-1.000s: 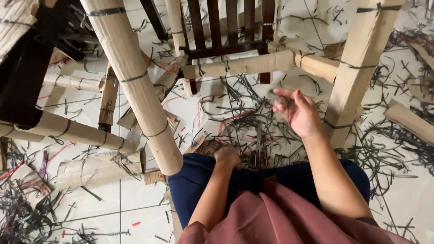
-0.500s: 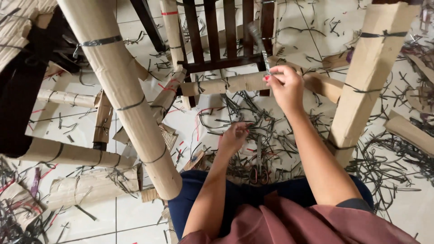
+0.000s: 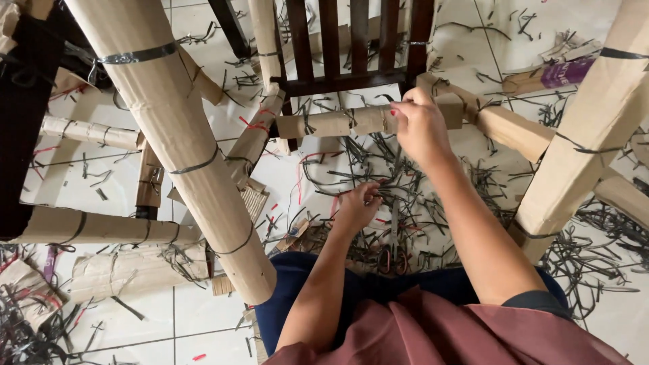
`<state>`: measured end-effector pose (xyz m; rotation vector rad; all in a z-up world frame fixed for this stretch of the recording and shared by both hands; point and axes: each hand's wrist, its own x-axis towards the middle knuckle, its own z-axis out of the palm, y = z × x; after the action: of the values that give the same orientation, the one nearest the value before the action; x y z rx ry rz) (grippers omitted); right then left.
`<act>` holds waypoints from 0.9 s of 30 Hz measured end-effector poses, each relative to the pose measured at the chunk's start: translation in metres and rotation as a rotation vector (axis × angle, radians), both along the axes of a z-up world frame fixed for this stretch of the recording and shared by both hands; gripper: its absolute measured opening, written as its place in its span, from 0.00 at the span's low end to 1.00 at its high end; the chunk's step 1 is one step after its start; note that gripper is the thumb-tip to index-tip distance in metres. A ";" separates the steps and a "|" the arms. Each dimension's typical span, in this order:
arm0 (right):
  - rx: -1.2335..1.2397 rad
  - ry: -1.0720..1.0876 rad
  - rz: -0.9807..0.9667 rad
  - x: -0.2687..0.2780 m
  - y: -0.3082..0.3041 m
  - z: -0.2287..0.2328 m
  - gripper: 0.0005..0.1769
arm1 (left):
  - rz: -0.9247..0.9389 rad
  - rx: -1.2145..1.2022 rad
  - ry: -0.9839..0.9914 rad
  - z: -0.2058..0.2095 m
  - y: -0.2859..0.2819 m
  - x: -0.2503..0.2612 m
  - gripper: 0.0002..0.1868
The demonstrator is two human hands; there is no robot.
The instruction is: Securing protective cardboard wrapping onto chair legs by tying knots with string and cutting the excess.
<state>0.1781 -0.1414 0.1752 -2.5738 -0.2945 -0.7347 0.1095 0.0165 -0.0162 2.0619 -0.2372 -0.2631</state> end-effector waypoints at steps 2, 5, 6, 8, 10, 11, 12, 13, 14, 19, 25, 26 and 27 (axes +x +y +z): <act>0.038 0.102 0.019 0.014 -0.016 -0.010 0.08 | 0.001 -0.020 0.014 0.007 0.001 0.000 0.20; 0.094 0.225 0.064 0.020 -0.021 -0.003 0.08 | 0.001 -0.072 0.046 0.006 0.002 -0.003 0.20; 0.112 0.243 0.094 0.021 -0.019 0.004 0.07 | 0.003 -0.105 0.061 0.005 0.003 -0.001 0.19; 0.117 0.258 0.085 0.024 -0.016 0.001 0.09 | 0.002 -0.098 0.064 0.005 0.002 -0.001 0.19; 0.124 0.279 0.075 0.026 -0.013 -0.005 0.13 | 0.000 -0.090 0.074 0.008 0.003 -0.002 0.19; 0.069 0.283 0.052 0.027 -0.011 -0.008 0.18 | -0.016 -0.100 0.071 0.011 0.004 -0.002 0.21; 0.014 0.285 0.028 0.028 -0.009 -0.011 0.22 | -0.032 -0.109 0.067 0.014 0.005 -0.002 0.22; 0.015 0.285 0.028 0.027 -0.007 -0.007 0.22 | -0.033 -0.108 0.067 0.010 0.005 -0.002 0.22; -0.075 0.331 0.007 0.027 -0.006 -0.003 0.22 | -0.018 -0.127 0.052 0.007 0.004 -0.002 0.22; -0.316 0.422 -0.031 0.040 -0.007 -0.010 0.22 | 0.119 -0.258 -0.073 0.030 -0.005 0.006 0.17; -0.435 0.535 0.021 0.054 -0.008 -0.008 0.24 | 0.227 -0.736 0.003 0.066 -0.016 0.042 0.33; -0.422 0.609 0.034 0.053 -0.006 0.000 0.25 | 0.178 -0.737 0.007 0.055 -0.023 0.054 0.31; -0.409 0.682 0.046 0.053 -0.004 0.008 0.25 | 0.128 -0.738 0.010 0.044 -0.030 0.066 0.30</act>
<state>0.2310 -0.1459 0.1828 -2.9920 -0.2972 0.2738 0.1758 -0.0132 0.0279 1.3366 -0.1609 -0.0839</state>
